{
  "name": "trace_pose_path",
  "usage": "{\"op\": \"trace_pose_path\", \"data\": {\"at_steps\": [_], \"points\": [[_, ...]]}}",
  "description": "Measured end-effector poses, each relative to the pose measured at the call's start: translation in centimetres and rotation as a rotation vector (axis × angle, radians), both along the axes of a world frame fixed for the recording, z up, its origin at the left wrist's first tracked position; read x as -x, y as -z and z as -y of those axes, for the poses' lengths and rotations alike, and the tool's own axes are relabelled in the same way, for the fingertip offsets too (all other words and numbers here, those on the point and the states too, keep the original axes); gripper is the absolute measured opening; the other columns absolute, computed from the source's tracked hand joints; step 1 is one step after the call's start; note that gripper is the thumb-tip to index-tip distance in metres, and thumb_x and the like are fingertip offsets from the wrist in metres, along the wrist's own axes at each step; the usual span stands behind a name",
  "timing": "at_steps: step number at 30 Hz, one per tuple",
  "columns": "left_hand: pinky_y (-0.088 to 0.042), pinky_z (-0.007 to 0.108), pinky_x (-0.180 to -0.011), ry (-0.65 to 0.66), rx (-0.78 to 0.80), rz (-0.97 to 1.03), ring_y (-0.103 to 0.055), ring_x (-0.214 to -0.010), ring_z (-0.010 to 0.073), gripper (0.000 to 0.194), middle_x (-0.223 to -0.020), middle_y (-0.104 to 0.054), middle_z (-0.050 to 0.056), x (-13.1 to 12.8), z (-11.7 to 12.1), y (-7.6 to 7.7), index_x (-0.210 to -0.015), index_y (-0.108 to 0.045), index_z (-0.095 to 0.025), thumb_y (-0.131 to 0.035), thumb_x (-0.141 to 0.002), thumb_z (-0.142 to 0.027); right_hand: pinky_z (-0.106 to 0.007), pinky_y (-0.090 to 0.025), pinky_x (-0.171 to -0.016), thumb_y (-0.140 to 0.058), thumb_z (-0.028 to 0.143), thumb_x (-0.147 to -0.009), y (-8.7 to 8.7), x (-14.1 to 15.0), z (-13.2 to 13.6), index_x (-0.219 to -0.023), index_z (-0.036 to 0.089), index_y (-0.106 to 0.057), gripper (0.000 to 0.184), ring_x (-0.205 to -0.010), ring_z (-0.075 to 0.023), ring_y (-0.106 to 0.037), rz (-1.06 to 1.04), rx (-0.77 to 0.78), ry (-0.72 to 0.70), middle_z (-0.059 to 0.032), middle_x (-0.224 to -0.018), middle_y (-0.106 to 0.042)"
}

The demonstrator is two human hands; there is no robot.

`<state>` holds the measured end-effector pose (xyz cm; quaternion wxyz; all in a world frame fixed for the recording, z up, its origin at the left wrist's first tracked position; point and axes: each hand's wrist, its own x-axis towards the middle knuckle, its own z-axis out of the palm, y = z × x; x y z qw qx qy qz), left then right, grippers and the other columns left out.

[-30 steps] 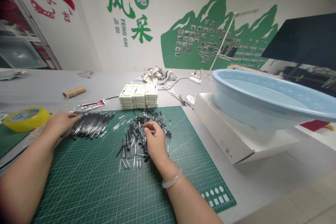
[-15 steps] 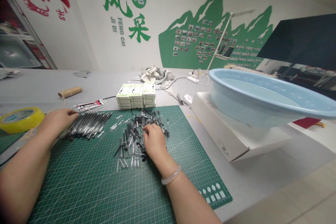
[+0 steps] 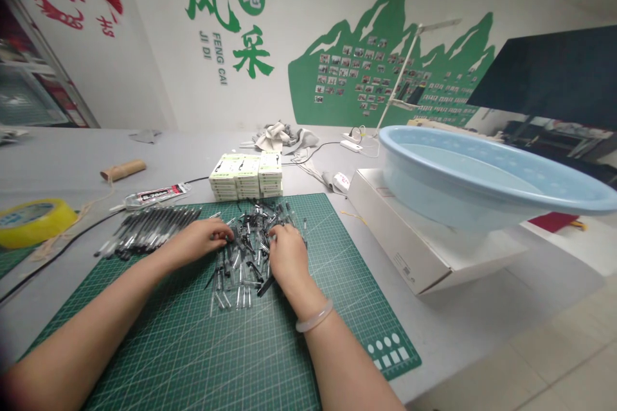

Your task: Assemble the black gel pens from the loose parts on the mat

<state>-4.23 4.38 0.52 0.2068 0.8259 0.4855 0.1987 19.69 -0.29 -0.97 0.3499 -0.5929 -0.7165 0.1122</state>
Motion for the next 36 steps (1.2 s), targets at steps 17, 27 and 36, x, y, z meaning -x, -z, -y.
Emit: {"op": "trace_pose_path", "data": {"at_steps": [17,27,36], "points": [[-0.039,0.028,-0.077,0.289,-0.099,-0.273,-0.056,-0.089,0.0199,0.019,-0.097,-0.061,0.004,0.2,0.7,-1.4,-0.086,-0.064,-0.024,-0.049,-0.077,-0.015,-0.029,-0.039,-0.074,-0.052,0.015,-0.080,-0.3,-4.6,-2.4,-0.084,0.017,-0.066,0.015,-0.082,-0.0195,-0.059,0.028,0.091,0.265,-0.0084,-0.088,-0.065],[-0.040,0.028,-0.071,0.235,-0.238,-0.411,-0.056,-0.083,0.0189,0.019,-0.084,-0.062,0.003,0.5,0.7,-2.1,-0.079,-0.057,-0.022,-0.047,-0.075,-0.008,-0.027,-0.038,-0.071,-0.060,0.028,-0.083,-0.3,-2.6,-1.4,-0.087,0.019,-0.061,0.010,-0.084,-0.0188,-0.059,0.157,0.118,0.234,-0.0066,-0.092,-0.065],[-0.040,0.026,-0.067,0.140,-0.226,-0.276,-0.057,-0.076,0.0167,0.013,-0.082,-0.064,0.001,1.9,0.6,-3.8,-0.081,-0.061,-0.023,-0.049,-0.080,-0.019,-0.031,-0.040,-0.071,-0.057,0.027,-0.083,-0.1,-0.2,-0.7,-0.089,0.016,-0.062,0.013,-0.086,-0.0235,-0.060,0.323,0.118,0.222,-0.0120,-0.096,-0.064]]}}
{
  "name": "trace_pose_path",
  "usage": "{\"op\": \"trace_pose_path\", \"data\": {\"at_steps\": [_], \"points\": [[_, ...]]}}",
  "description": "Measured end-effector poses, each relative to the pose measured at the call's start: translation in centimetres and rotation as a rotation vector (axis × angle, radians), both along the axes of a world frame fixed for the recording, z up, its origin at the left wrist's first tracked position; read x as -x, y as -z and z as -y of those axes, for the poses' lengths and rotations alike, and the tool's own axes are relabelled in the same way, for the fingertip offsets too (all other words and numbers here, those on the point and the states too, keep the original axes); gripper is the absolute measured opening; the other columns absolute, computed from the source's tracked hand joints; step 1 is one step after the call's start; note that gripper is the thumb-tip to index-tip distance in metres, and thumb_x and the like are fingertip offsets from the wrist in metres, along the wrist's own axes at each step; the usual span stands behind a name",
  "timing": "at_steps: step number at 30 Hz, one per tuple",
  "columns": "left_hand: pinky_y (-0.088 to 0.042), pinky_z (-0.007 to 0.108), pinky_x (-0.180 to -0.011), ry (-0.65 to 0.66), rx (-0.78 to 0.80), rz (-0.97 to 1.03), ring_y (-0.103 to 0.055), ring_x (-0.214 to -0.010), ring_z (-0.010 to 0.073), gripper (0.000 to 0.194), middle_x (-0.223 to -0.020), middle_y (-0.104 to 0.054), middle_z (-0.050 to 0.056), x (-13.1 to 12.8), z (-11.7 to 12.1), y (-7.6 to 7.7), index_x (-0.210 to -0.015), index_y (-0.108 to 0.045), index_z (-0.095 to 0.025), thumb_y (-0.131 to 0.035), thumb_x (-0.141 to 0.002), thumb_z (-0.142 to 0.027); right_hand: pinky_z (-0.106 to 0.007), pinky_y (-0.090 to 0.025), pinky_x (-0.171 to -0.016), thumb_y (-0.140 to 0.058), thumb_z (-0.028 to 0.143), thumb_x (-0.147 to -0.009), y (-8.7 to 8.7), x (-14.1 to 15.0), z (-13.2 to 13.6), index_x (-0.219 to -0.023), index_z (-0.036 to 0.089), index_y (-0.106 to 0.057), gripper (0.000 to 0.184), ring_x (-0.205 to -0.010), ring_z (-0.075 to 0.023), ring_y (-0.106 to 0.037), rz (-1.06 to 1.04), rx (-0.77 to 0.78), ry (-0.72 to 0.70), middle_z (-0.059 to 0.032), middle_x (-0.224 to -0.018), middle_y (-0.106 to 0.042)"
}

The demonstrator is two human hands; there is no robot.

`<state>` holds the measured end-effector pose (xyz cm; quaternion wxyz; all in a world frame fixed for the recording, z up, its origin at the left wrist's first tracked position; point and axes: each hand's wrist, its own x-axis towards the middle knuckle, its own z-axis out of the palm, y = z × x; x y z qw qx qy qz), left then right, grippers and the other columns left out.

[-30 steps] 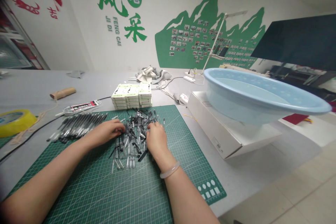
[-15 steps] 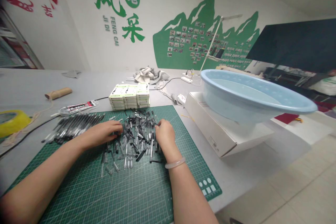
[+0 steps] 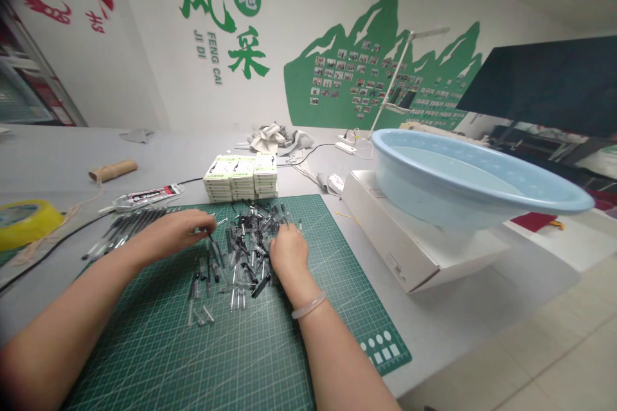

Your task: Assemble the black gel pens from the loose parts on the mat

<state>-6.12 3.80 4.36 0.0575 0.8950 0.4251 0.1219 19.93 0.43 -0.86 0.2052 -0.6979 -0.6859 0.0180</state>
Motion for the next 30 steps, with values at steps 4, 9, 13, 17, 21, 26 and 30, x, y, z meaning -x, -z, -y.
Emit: {"op": "trace_pose_path", "data": {"at_steps": [4,9,13,17,21,26,30], "points": [[-0.045,0.026,-0.071,-0.102,0.117,0.285,-0.061,-0.079,0.0168,0.014,-0.087,-0.068,0.001,-0.7,0.3,-0.4,-0.089,-0.061,-0.022,-0.052,-0.082,-0.030,-0.031,-0.039,-0.067,-0.053,0.022,-0.082,-0.2,0.1,0.0,-0.084,0.014,-0.063,0.012,-0.080,-0.0239,-0.062,-0.053,0.005,0.041,-0.0142,-0.090,-0.065],[-0.049,0.029,-0.074,-0.108,0.295,0.568,-0.064,-0.085,0.0190,0.025,-0.091,-0.069,0.003,-1.5,0.5,-0.1,-0.095,-0.060,-0.021,-0.056,-0.081,-0.041,-0.028,-0.037,-0.062,-0.055,0.021,-0.077,-0.4,0.2,0.1,-0.072,0.018,-0.059,0.007,-0.071,-0.0190,-0.059,-0.322,-0.041,0.006,-0.0074,-0.077,-0.065],[-0.050,0.030,-0.075,-0.103,0.325,0.610,-0.065,-0.085,0.0196,0.029,-0.095,-0.070,0.004,-1.5,0.2,0.5,-0.100,-0.062,-0.021,-0.056,-0.082,-0.043,-0.025,-0.038,-0.061,-0.056,0.023,-0.077,-0.6,0.8,0.4,-0.072,0.020,-0.057,0.006,-0.063,-0.0143,-0.055,-0.602,-0.086,-0.191,0.0006,-0.068,-0.061],[-0.048,0.031,-0.081,-0.140,0.137,0.523,-0.064,-0.092,0.0210,0.028,-0.098,-0.071,0.004,-1.3,0.1,0.4,-0.098,-0.066,-0.022,-0.054,-0.084,-0.044,-0.024,-0.038,-0.060,-0.056,0.023,-0.077,-0.7,1.4,0.8,-0.079,0.021,-0.059,0.004,-0.062,-0.0129,-0.053,-0.722,-0.099,-0.320,0.0026,-0.072,-0.062],[-0.046,0.032,-0.083,-0.194,-0.129,0.374,-0.062,-0.092,0.0216,0.028,-0.100,-0.071,0.004,-1.0,0.4,-0.5,-0.099,-0.069,-0.024,-0.049,-0.087,-0.039,-0.024,-0.039,-0.061,-0.055,0.020,-0.078,-0.9,1.4,1.0,-0.084,0.021,-0.060,0.008,-0.063,-0.0127,-0.052,-0.766,-0.121,-0.376,0.0027,-0.077,-0.063],[-0.044,0.032,-0.082,-0.172,-0.288,0.253,-0.061,-0.092,0.0220,0.030,-0.098,-0.070,0.005,-0.8,0.8,-1.4,-0.098,-0.070,-0.024,-0.045,-0.090,-0.038,-0.025,-0.040,-0.062,-0.055,0.019,-0.078,-1.0,1.2,1.1,-0.085,0.021,-0.060,0.009,-0.063,-0.0130,-0.052,-0.763,-0.131,-0.398,0.0023,-0.079,-0.064],[-0.044,0.033,-0.082,-0.153,-0.340,0.189,-0.059,-0.094,0.0223,0.031,-0.100,-0.069,0.005,-0.9,1.0,-1.6,-0.100,-0.070,-0.023,-0.043,-0.091,-0.037,-0.025,-0.040,-0.063,-0.055,0.019,-0.079,-1.0,1.2,1.1,-0.085,0.021,-0.060,0.009,-0.064,-0.0130,-0.052,-0.747,-0.137,-0.400,0.0024,-0.080,-0.064]]}}
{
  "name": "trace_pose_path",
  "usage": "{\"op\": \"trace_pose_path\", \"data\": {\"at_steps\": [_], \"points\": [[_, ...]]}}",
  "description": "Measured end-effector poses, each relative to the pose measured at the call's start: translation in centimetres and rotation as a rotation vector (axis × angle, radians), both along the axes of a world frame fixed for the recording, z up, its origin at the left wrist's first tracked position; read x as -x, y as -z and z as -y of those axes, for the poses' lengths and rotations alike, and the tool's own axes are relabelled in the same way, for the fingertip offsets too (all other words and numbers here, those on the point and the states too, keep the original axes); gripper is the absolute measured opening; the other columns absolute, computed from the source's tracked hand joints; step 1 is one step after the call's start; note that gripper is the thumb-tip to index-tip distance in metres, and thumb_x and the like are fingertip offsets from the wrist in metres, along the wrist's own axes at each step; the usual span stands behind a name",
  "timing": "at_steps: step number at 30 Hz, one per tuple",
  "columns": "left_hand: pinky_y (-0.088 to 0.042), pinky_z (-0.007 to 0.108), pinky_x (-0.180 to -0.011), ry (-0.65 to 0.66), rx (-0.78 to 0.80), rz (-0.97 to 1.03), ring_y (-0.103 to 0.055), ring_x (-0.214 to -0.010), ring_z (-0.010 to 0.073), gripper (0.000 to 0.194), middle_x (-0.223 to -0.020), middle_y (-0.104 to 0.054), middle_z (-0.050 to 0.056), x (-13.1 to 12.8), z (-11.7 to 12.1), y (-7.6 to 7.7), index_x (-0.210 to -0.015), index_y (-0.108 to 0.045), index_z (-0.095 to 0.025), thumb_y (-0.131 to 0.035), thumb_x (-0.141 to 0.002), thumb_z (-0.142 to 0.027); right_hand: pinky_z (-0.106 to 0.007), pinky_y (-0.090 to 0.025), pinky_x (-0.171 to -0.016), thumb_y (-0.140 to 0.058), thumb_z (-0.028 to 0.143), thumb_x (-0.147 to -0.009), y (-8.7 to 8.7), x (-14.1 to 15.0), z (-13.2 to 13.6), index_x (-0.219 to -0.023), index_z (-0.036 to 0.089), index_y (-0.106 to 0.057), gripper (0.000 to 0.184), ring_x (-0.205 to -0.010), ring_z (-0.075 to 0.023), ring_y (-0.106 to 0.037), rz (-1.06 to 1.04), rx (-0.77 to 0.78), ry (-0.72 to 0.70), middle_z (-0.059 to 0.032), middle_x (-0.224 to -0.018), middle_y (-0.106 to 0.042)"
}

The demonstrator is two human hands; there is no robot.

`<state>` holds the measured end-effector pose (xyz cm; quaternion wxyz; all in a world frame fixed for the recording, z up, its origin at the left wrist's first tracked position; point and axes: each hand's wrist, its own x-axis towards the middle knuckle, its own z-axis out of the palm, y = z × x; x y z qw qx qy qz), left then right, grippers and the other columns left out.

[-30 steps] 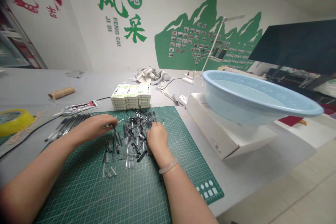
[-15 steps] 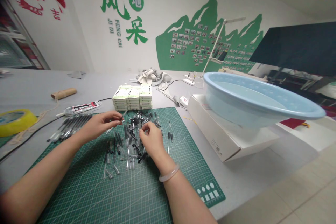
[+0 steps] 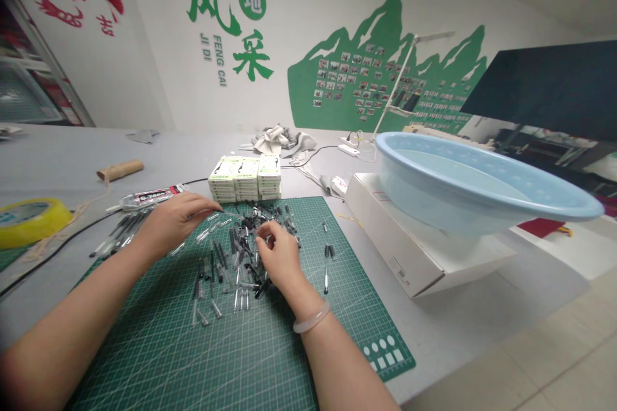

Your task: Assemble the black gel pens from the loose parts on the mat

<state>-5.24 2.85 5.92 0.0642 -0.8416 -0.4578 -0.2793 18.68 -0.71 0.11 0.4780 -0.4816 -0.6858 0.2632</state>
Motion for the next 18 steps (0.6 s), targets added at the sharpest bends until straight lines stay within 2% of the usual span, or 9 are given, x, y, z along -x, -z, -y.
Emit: {"op": "trace_pose_path", "data": {"at_steps": [7,11,18], "points": [[-0.044,0.034,-0.081,-0.056,-0.057,-0.160,-0.056,-0.096,0.0237,0.030,-0.103,-0.068,0.007,0.3,0.2,-0.3,-0.103,-0.070,-0.026,-0.042,-0.092,-0.029,-0.026,-0.040,-0.067,-0.055,0.017,-0.079,-0.1,-0.1,0.0,-0.085,0.021,-0.060,0.009,-0.068,-0.0145,-0.053,0.144,-0.045,0.053,0.0011,-0.081,-0.065],[-0.044,0.039,-0.081,-0.016,-0.127,-0.270,-0.055,-0.097,0.0260,0.029,-0.103,-0.068,0.009,0.0,0.8,-1.0,-0.105,-0.069,-0.024,-0.045,-0.089,-0.019,-0.027,-0.040,-0.073,-0.057,0.015,-0.077,-0.2,0.0,0.2,-0.084,0.020,-0.061,0.010,-0.078,-0.0167,-0.056,0.253,-0.080,0.080,-0.0015,-0.084,-0.066],[-0.046,0.042,-0.088,0.169,-0.147,-0.244,-0.055,-0.101,0.0247,0.031,-0.109,-0.067,0.008,-2.3,2.2,-1.4,-0.112,-0.067,-0.022,-0.044,-0.091,-0.016,-0.025,-0.043,-0.067,-0.055,0.018,-0.080,0.2,0.6,0.3,-0.097,0.023,-0.068,0.022,-0.069,-0.0140,-0.056,0.058,0.024,-0.055,0.0005,-0.086,-0.068]]}}
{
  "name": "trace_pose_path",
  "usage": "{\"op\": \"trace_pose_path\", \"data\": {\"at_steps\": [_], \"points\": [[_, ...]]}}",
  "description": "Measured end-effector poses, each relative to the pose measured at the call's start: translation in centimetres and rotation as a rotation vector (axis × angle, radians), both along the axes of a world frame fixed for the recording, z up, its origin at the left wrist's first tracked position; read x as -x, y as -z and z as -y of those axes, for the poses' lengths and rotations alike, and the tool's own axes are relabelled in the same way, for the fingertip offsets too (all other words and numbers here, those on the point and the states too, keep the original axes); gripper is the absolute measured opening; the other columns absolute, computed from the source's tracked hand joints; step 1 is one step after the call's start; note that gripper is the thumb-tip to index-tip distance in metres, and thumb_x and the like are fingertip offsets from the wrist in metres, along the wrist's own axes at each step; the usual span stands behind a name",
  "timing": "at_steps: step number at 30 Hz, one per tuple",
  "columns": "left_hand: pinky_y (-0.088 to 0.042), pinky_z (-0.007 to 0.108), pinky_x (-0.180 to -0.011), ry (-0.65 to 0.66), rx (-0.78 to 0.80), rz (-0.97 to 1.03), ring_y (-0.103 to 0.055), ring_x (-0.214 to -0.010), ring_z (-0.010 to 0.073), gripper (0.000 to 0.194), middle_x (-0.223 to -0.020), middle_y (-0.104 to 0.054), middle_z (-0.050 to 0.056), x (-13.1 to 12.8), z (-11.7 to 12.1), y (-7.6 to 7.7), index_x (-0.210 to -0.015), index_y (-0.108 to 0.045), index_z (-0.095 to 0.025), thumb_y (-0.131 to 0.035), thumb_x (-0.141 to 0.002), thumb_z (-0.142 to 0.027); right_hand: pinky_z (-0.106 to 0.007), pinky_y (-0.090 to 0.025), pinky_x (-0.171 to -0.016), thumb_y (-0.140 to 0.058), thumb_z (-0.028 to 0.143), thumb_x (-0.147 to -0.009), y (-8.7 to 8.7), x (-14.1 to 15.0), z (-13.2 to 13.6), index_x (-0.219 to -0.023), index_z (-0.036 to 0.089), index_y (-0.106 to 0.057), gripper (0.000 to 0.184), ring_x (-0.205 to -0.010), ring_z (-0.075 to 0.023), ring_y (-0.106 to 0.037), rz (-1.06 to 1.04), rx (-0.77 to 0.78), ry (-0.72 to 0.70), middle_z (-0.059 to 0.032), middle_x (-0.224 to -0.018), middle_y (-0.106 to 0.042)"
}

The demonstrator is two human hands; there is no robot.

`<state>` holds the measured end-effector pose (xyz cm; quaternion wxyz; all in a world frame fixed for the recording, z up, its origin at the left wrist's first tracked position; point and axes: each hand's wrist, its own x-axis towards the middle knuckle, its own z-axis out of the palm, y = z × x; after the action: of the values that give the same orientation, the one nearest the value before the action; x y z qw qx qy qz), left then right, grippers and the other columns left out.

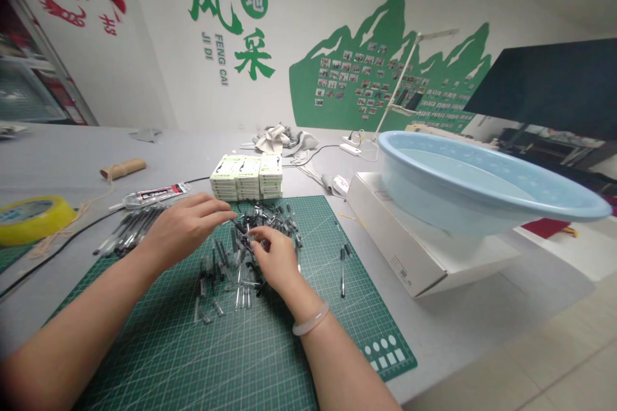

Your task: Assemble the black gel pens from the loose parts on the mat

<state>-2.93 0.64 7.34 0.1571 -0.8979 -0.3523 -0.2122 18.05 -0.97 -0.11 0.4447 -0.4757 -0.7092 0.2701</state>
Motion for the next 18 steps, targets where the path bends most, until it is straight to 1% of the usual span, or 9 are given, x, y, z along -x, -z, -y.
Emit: {"op": "trace_pose_path", "data": {"at_steps": [2,4,7,10,13,16,18], "points": [[-0.045,0.042,-0.092,0.031,-0.003,0.036,-0.054,-0.105,0.0234,0.035,-0.119,-0.065,0.007,-0.4,0.4,-0.2,-0.116,-0.064,-0.023,-0.041,-0.091,-0.015,-0.025,-0.043,-0.065,-0.055,0.020,-0.079,0.0,0.1,0.0,-0.097,0.023,-0.068,0.022,-0.067,-0.0135,-0.056,-0.075,0.033,-0.019,0.0006,-0.085,-0.068],[-0.043,0.042,-0.096,0.028,-0.003,0.098,-0.054,-0.109,0.0224,0.036,-0.124,-0.062,0.006,-0.4,0.7,-0.6,-0.118,-0.064,-0.024,-0.040,-0.092,-0.016,-0.025,-0.043,-0.064,-0.057,0.021,-0.078,-0.1,0.1,0.0,-0.095,0.022,-0.069,0.021,-0.066,-0.0134,-0.055,-0.137,0.063,-0.011,0.0007,-0.083,-0.067],[-0.043,0.041,-0.097,-0.026,0.020,0.163,-0.055,-0.108,0.0224,0.033,-0.119,-0.065,0.005,0.4,0.7,-1.3,-0.113,-0.066,-0.025,-0.040,-0.093,-0.022,-0.025,-0.043,-0.063,-0.058,0.022,-0.076,-0.2,0.0,-0.1,-0.093,0.021,-0.068,0.020,-0.066,-0.0138,-0.055,-0.211,0.103,0.008,0.0009,-0.079,-0.066],[-0.045,0.037,-0.090,-0.106,0.098,0.134,-0.058,-0.103,0.0218,0.032,-0.111,-0.067,0.006,2.1,0.3,-1.9,-0.108,-0.068,-0.024,-0.040,-0.093,-0.029,-0.026,-0.044,-0.065,-0.058,0.022,-0.075,-0.2,-0.1,-0.2,-0.092,0.020,-0.067,0.019,-0.068,-0.0143,-0.056,-0.270,0.115,0.002,0.0004,-0.079,-0.066],[-0.047,0.032,-0.080,-0.243,0.230,0.061,-0.062,-0.094,0.0208,0.030,-0.106,-0.070,0.003,4.3,-0.4,-2.3,-0.104,-0.069,-0.027,-0.042,-0.091,-0.035,-0.027,-0.045,-0.069,-0.058,0.023,-0.075,-0.3,-0.1,-0.2,-0.091,0.020,-0.066,0.018,-0.071,-0.0154,-0.057,-0.307,0.118,-0.003,-0.0004,-0.081,-0.067],[-0.045,0.031,-0.075,-0.387,0.311,0.003,-0.063,-0.089,0.0215,0.027,-0.104,-0.071,0.001,6.4,-0.7,-2.6,-0.102,-0.069,-0.028,-0.046,-0.088,-0.034,-0.029,-0.046,-0.072,-0.059,0.025,-0.075,-0.4,-0.2,-0.1,-0.089,0.020,-0.066,0.016,-0.074,-0.0167,-0.058,-0.325,0.114,0.008,-0.0009,-0.081,-0.067],[-0.044,0.030,-0.073,-0.440,0.349,-0.019,-0.063,-0.087,0.0216,0.026,-0.101,-0.072,0.001,7.7,-0.9,-2.7,-0.100,-0.069,-0.027,-0.048,-0.087,-0.032,-0.030,-0.046,-0.073,-0.059,0.026,-0.076,-0.4,-0.2,-0.1,-0.089,0.020,-0.065,0.016,-0.075,-0.0172,-0.059,-0.334,0.116,0.012,-0.0012,-0.082,-0.066]]}}
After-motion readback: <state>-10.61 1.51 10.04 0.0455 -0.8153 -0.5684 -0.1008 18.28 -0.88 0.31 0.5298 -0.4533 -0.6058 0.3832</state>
